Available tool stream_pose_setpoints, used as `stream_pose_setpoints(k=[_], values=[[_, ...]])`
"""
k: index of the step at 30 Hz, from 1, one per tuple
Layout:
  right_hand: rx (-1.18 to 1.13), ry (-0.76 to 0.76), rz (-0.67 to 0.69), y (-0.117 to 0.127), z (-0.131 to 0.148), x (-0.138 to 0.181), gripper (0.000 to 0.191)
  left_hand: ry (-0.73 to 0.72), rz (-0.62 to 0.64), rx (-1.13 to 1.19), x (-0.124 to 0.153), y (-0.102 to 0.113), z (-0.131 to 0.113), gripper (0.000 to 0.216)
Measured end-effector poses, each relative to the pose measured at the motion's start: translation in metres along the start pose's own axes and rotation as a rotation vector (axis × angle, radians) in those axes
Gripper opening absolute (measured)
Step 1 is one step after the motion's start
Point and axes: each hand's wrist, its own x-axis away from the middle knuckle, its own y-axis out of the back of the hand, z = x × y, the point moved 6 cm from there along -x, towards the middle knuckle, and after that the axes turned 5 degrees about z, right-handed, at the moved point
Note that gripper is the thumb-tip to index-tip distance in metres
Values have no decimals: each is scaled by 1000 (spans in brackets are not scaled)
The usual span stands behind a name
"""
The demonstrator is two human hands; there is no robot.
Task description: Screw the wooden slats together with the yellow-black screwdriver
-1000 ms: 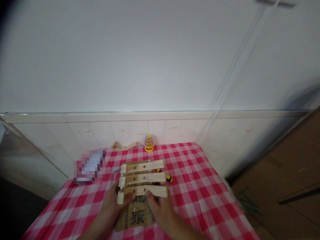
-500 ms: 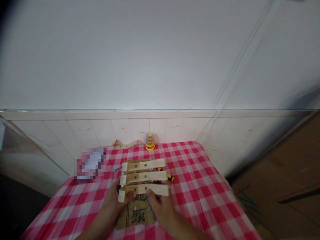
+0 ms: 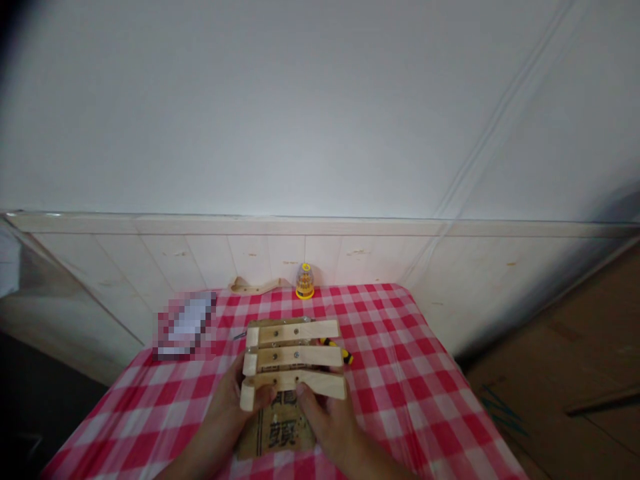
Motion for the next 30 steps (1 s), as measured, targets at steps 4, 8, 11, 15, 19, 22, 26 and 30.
stream_pose_setpoints(k=[4,8,11,15,19,22,26,30], values=[[-55,-11,13,-4,5,-2,53,19,-8,-10,-1,3,3,71],[-51,12,16,-6,10,-3,51,17,-74,-70,-2,11,6,68],[-58,9,16,-6,7,-2,49,30,-103,-95,-2,12,6,68],[-63,4,-16,-5,4,-2,49,51,-78,-73,-1,9,3,70],[-86,-1,-4,-6,6,-3,49,63,-62,-61,0,7,2,72],[-72,9,-11,-6,5,-3,48,53,-70,-44,-1,7,2,74],[-69,18,-20,-5,1,-4,50,74,-84,-46,-1,9,6,77],[-79,21,1,-6,1,-5,49,85,-65,-52,0,9,8,76]])
